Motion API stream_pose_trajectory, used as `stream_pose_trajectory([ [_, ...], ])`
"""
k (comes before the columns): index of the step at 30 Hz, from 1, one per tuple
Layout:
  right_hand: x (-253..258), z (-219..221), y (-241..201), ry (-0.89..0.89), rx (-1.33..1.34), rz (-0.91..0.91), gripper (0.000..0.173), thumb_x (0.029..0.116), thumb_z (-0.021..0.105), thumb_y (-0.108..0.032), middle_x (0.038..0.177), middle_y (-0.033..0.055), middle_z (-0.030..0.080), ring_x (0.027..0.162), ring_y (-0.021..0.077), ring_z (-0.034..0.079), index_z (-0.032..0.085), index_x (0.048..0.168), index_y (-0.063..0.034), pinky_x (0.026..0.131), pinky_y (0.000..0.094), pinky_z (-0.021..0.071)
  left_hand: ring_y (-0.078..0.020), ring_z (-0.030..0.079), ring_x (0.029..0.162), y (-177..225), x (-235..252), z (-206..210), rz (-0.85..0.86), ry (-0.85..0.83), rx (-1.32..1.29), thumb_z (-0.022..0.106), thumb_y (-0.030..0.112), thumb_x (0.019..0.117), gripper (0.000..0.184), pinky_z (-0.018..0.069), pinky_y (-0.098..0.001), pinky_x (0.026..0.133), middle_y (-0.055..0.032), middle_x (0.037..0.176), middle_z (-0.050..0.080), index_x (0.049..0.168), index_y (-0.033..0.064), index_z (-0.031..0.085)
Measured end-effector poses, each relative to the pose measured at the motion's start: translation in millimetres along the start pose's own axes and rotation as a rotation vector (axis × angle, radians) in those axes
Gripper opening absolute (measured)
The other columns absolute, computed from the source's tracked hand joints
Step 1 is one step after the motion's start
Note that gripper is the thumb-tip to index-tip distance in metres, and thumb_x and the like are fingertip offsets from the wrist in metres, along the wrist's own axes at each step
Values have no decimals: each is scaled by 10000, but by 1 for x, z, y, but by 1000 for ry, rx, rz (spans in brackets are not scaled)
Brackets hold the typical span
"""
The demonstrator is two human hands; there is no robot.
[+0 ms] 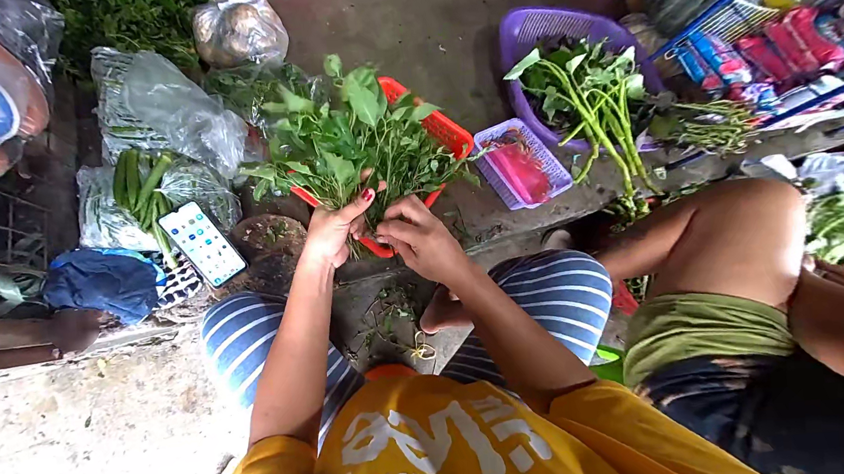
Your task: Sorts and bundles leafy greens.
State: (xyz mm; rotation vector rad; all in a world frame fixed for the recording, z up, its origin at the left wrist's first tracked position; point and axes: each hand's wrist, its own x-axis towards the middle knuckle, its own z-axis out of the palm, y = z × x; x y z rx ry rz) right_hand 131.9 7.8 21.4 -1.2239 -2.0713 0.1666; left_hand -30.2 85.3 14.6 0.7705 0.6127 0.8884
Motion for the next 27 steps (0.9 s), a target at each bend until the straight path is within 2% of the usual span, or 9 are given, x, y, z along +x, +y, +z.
stream_pose_trajectory([
  [7,-6,-4,-5,-21,12,50,92,926,657,11,1090,210,670,1027,301,684,743,952,32,891,368,588,4,444,460,-1,0,6,-58,116,74,622,-20,968,276,413,-135,436,9,785,644,1232,63,621],
  [10,-10,-1,-3,-31,0,41,95,929,652,18,1091,209,669,1006,299,687,741,957,33,875,368,592,3,447,450,-4,0,11,-59,158,148,682,-59,914,204,410,-140,444,38,675,608,1054,78,625],
  [12,-13,2,-2,-32,-12,29,96,930,649,22,1084,209,669,1006,304,686,740,958,33,877,375,592,7,453,447,-6,0,15,-70,193,184,706,-68,889,206,413,-138,438,39,671,617,994,83,614],
  [15,-17,3,1,27,59,64,91,926,672,6,1107,202,677,1048,275,683,742,974,39,926,339,576,-2,452,466,-8,2,17,-66,242,184,719,-41,896,218,406,-147,439,24,732,630,1042,79,609],
  [18,-17,-3,1,133,417,400,283,945,652,-20,1181,158,674,1078,184,679,635,1210,77,943,334,579,-9,463,456,-7,3,14,-45,262,92,694,4,933,138,431,-152,444,32,678,611,1011,91,622],
  [20,-12,-10,-1,137,632,674,337,1007,590,-126,1141,88,670,986,137,694,565,1318,0,896,346,596,-12,471,464,-6,2,12,-23,234,2,666,8,951,123,443,-153,453,35,675,599,1039,88,633],
  [22,-6,-12,-4,69,694,811,268,1039,569,-220,1023,51,678,852,111,679,619,1227,-34,789,323,596,-15,482,468,-5,1,14,-3,213,-53,650,-1,957,118,454,-155,464,35,666,599,1023,95,633],
  [24,1,-8,-8,13,715,828,173,1029,602,-190,900,26,664,726,84,629,651,1095,-37,686,273,568,-16,494,471,-5,1,16,24,199,-66,642,-13,957,125,460,-153,463,25,703,630,1031,88,637],
  [27,8,0,-12,37,749,834,75,1019,610,-103,820,13,647,637,63,605,648,996,-42,606,226,552,-10,516,505,-8,1,16,73,201,-20,662,-25,939,173,463,-145,473,-6,849,699,1088,62,644],
])
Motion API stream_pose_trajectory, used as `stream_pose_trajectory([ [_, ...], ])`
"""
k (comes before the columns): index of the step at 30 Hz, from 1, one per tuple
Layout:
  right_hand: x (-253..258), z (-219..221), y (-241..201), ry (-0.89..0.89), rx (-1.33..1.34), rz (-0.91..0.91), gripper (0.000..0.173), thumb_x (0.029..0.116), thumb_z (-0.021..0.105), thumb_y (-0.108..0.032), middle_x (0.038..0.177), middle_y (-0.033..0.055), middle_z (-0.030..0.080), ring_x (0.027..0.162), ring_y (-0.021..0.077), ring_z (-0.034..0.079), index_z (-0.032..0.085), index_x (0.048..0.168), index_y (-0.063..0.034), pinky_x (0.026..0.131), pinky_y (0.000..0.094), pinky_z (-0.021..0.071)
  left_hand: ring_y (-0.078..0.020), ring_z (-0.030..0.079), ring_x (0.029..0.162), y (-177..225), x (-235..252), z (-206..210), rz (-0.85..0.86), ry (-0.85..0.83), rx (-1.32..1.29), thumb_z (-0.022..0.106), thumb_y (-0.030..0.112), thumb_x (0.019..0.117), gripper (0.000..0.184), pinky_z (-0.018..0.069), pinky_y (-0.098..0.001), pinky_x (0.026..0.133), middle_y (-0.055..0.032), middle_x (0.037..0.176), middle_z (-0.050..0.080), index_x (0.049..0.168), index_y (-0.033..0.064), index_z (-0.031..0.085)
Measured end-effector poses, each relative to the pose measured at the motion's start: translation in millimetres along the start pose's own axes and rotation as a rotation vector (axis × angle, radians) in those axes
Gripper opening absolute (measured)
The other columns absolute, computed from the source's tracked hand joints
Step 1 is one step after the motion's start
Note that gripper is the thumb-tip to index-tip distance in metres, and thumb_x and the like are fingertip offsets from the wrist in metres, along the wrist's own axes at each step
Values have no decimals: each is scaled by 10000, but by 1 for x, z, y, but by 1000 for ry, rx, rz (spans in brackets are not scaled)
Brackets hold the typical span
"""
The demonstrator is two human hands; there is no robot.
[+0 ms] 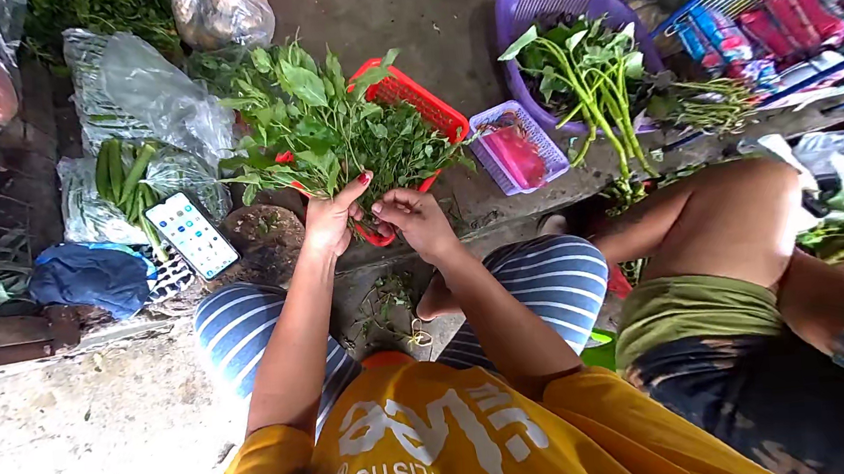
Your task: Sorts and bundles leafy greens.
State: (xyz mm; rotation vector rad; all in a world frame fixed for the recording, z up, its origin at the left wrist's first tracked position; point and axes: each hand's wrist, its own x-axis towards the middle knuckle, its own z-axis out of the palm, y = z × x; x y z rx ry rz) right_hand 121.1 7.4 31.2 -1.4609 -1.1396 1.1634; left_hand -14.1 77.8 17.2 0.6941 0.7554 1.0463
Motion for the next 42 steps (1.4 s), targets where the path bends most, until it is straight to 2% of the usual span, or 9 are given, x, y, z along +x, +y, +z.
stream_pose_trajectory([
  [8,13,15,11,103,4,-60,119,1038,578,-135,713,-36,552,530,17,471,652,980,-61,510,174,438,-4,497,521,-3,7,-2,185,49,21,649,-57,939,167,433,-140,471,-12,906,708,1074,42,656],
  [13,14,16,15,89,-299,-340,158,1026,566,-90,968,82,641,765,63,601,674,1008,23,695,210,531,-20,516,520,1,10,-6,127,114,-10,633,-18,971,93,440,-145,470,-15,840,699,1031,51,649],
  [18,22,6,19,-56,-564,-666,146,980,586,-33,892,143,650,806,205,638,710,967,42,756,323,559,-2,519,520,3,10,-9,-12,146,58,679,-23,937,131,441,-135,468,2,847,709,1033,63,658],
  [22,25,-3,13,-130,-700,-847,145,960,594,-30,875,137,673,865,269,664,731,956,17,819,384,564,-31,580,615,0,7,-7,-84,115,63,693,-46,912,158,509,-176,577,8,828,691,994,80,645],
  [28,21,-6,22,-30,-355,-537,163,1010,577,-65,969,109,638,820,90,608,693,1032,48,748,214,533,-22,536,505,-4,11,-10,-102,60,-218,616,71,1004,60,506,-157,518,46,668,598,991,102,666],
  [30,21,-4,25,14,-204,-422,171,1019,558,-94,986,56,623,782,26,577,674,1036,30,710,179,508,-22,536,528,-7,12,-10,-81,28,-278,586,96,1024,76,504,-158,528,45,730,617,1033,101,660],
  [35,23,-1,25,91,-83,-305,142,1036,536,-102,839,-15,598,646,2,542,630,1067,0,619,181,500,-16,524,565,-12,14,-12,-5,-45,-300,562,64,1027,200,473,-149,511,1,958,668,1216,112,602],
  [38,27,-5,23,203,-182,-326,189,1032,555,-116,913,48,614,680,25,546,654,1087,35,642,186,495,-12,444,502,-9,13,-10,-72,76,-203,574,71,1029,201,414,-138,453,42,793,553,1222,119,599],
  [42,29,-14,20,334,-492,-478,204,1031,576,-104,987,159,623,785,148,612,678,1072,69,711,253,541,-6,365,411,-8,11,-12,-121,131,-182,580,134,1039,161,345,-149,410,88,543,418,880,155,599],
])
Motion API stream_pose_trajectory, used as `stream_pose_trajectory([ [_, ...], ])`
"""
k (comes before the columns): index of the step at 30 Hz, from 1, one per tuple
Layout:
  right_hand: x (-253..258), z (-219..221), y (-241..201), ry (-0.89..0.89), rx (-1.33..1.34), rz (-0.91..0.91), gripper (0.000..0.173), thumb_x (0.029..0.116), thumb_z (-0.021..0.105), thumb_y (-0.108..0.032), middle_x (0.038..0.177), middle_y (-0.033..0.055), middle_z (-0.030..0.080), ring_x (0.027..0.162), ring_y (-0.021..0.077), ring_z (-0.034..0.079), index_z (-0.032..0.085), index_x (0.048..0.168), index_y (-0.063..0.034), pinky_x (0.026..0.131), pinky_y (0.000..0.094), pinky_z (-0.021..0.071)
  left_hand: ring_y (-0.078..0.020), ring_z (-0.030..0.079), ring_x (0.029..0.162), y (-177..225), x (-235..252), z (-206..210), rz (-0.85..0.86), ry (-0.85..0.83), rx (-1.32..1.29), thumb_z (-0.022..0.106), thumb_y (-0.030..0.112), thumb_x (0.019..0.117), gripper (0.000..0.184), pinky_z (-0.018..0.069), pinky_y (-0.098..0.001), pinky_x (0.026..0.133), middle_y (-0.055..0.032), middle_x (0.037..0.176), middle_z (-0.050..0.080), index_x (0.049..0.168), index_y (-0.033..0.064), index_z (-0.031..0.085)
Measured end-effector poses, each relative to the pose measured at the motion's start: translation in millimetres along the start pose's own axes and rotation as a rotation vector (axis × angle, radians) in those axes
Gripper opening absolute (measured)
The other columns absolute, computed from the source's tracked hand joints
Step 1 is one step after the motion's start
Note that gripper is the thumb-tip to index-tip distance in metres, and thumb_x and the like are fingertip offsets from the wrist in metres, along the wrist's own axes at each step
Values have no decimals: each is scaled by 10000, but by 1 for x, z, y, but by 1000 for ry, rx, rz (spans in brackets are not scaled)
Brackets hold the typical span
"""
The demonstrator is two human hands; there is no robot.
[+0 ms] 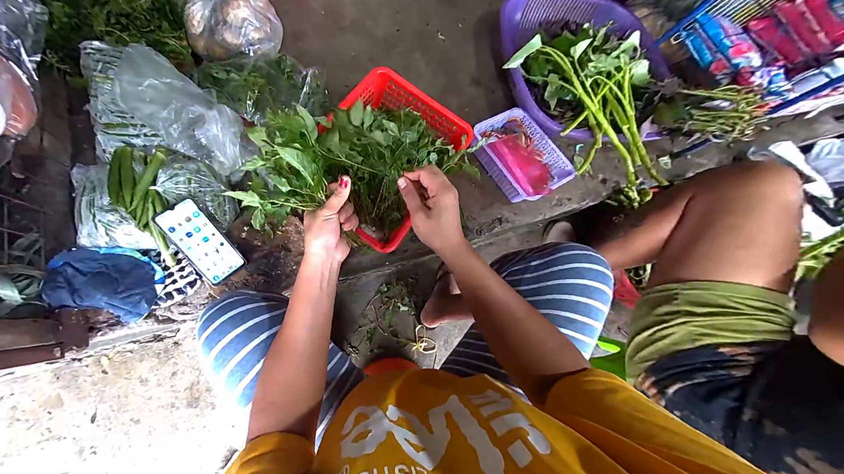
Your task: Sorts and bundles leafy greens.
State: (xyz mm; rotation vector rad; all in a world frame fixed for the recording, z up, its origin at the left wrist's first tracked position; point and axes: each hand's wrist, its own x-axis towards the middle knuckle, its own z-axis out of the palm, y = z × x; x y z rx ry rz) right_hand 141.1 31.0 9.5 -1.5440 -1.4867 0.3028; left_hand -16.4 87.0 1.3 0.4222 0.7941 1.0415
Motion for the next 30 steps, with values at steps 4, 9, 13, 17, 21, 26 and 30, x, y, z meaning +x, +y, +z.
stream_pose_trajectory([
  [4,-3,2,1,-33,-272,-266,156,991,602,-75,925,206,634,750,314,657,704,991,43,633,425,574,6,408,459,1,-1,-1,2,-121,92,531,141,1065,118,366,-124,422,17,781,611,1075,72,626],
  [9,-12,3,-5,-167,-361,-365,129,960,634,-56,941,209,654,788,365,679,731,1010,13,656,481,586,-4,409,456,3,3,3,-137,-14,230,532,117,1059,135,357,-144,413,-20,836,661,1103,38,632],
  [13,-13,-3,-1,-209,-372,-380,149,959,636,-62,936,209,662,797,370,683,747,1035,4,667,487,580,-9,421,440,3,3,7,-175,3,265,531,87,1049,67,382,-143,401,34,673,542,1019,90,590],
  [17,-8,-12,9,-348,-116,-6,176,1024,578,-96,987,168,671,832,246,663,693,1031,37,760,402,570,-10,413,439,2,5,5,-122,-13,193,505,86,1054,138,377,-142,415,22,696,580,961,60,604],
  [21,-5,-20,8,-438,405,615,214,1068,494,-116,782,3,580,529,40,432,665,1165,-32,497,198,401,13,454,469,9,5,1,-64,-115,149,524,99,1062,125,389,-121,431,-3,826,680,1116,53,627],
  [26,-13,-23,-1,-355,483,532,255,1067,482,-105,967,17,641,555,19,447,615,1281,-68,513,177,406,-33,582,578,10,3,0,-35,-140,196,520,48,1049,157,502,-165,534,-31,889,720,1137,43,651],
  [30,-18,-18,-3,-337,16,43,255,1031,556,-64,1048,162,660,863,207,639,677,1237,23,793,358,557,-61,631,659,7,1,4,-21,-112,265,551,42,1033,161,539,-193,579,-43,952,710,1170,41,636],
])
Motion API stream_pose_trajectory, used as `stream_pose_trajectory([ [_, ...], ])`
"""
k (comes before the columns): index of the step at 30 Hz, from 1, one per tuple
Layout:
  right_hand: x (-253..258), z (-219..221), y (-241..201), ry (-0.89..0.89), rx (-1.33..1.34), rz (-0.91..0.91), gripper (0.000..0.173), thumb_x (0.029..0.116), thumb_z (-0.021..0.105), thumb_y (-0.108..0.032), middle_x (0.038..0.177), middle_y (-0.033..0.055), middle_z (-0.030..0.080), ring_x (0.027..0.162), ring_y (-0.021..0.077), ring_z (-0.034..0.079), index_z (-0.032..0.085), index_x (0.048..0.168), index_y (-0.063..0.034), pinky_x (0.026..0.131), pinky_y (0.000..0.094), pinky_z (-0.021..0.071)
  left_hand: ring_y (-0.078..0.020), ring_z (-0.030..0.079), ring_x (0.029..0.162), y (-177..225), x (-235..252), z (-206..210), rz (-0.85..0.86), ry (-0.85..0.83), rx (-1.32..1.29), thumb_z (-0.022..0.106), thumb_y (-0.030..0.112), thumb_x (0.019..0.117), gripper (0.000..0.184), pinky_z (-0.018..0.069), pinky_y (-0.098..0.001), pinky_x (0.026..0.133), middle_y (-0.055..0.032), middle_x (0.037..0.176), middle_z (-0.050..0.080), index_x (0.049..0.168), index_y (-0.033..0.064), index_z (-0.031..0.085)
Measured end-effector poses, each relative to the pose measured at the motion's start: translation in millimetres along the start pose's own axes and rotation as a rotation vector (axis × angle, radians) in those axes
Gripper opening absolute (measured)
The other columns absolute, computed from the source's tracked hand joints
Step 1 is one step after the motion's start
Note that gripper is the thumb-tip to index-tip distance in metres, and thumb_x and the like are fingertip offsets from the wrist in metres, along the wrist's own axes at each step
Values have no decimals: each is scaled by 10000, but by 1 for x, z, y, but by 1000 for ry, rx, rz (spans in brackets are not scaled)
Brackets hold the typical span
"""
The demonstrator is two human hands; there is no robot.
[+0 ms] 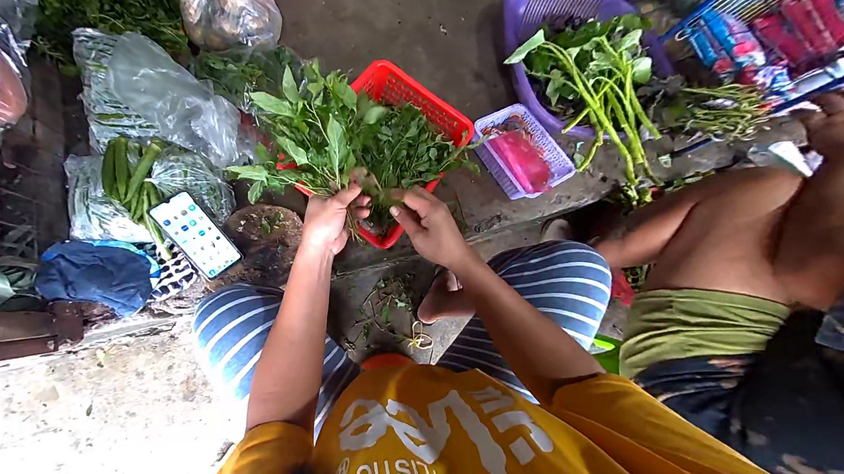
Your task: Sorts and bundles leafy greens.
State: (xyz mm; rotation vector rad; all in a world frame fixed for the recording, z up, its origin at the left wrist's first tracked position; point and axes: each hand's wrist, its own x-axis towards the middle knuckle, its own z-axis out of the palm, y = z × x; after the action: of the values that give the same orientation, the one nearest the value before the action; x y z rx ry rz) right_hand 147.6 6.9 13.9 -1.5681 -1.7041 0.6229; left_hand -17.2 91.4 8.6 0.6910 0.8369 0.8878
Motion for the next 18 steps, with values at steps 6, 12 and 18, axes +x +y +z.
stream_pose_trajectory([
  [6,-2,11,5,38,-318,-201,214,996,595,-72,986,211,665,795,349,686,710,1141,36,680,494,586,-44,626,735,-7,4,-3,87,3,34,607,-2,989,132,525,-181,646,-19,959,706,1104,53,639],
  [12,-7,18,1,97,-308,-156,136,975,602,-39,919,210,654,749,335,675,684,942,64,628,472,572,-139,697,796,-7,-2,11,23,216,-92,558,-13,1013,130,600,-284,697,-63,933,702,1133,24,590],
  [18,-13,25,-7,111,-348,-224,95,917,615,11,870,198,661,723,337,680,697,901,57,614,458,574,-153,688,772,-10,-5,13,-60,287,-149,438,-28,1044,173,602,-293,693,-84,937,674,1171,7,549],
])
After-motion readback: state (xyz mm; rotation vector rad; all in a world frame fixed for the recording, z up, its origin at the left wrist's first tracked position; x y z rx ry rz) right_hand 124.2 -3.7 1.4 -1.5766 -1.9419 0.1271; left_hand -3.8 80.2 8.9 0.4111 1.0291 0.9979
